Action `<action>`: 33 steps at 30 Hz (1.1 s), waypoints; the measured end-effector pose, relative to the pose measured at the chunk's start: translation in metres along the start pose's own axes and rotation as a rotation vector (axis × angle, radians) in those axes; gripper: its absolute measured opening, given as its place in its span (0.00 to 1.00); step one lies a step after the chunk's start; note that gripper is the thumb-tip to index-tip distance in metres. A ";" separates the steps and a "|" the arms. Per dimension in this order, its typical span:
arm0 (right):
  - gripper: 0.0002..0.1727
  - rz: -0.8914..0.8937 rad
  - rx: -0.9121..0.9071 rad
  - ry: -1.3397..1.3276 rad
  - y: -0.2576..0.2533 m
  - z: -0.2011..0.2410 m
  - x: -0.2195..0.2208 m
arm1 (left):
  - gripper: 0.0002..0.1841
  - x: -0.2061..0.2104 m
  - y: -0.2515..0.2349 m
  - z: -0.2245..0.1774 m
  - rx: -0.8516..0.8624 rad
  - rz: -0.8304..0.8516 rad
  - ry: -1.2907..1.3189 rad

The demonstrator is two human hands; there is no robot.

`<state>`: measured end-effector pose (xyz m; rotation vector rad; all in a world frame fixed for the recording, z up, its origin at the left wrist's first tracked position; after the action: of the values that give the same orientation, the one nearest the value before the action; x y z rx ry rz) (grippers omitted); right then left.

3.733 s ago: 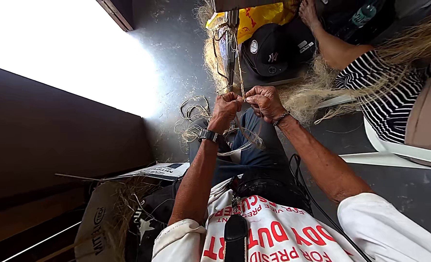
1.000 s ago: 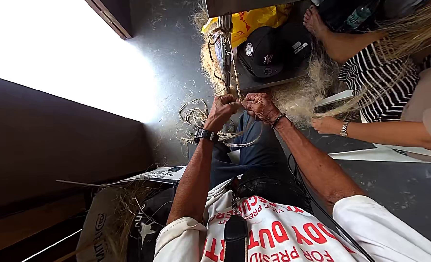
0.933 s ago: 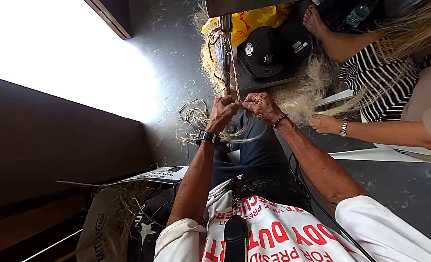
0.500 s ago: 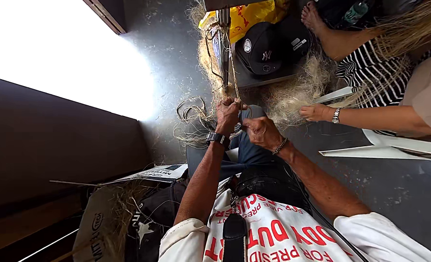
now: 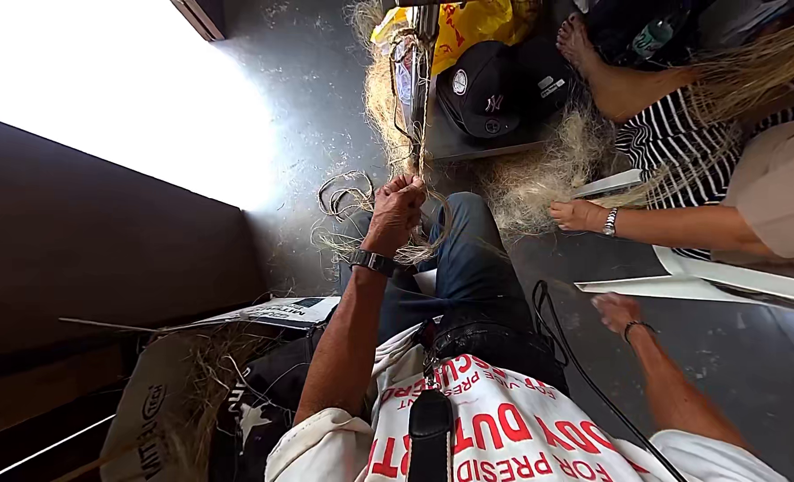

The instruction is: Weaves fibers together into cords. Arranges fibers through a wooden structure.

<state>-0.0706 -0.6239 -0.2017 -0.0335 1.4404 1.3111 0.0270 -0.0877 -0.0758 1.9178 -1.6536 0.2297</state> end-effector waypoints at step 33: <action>0.05 0.049 -1.259 -0.275 0.142 0.425 0.080 | 0.09 0.001 0.003 -0.003 0.222 -0.244 -0.893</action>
<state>0.0935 -0.2253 -0.0564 -0.6171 0.2181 1.9741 0.0254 -0.0872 -0.0719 2.5758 -1.9279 -0.6637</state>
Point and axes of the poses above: each hand's wrist, its own y-axis away from the middle knuckle, its own x-axis out of the palm, z = x × y, the point moved 6 cm from there along -y, towards the middle knuckle, and after that the axes turned 1 degree about -y, right-handed, at the moved point
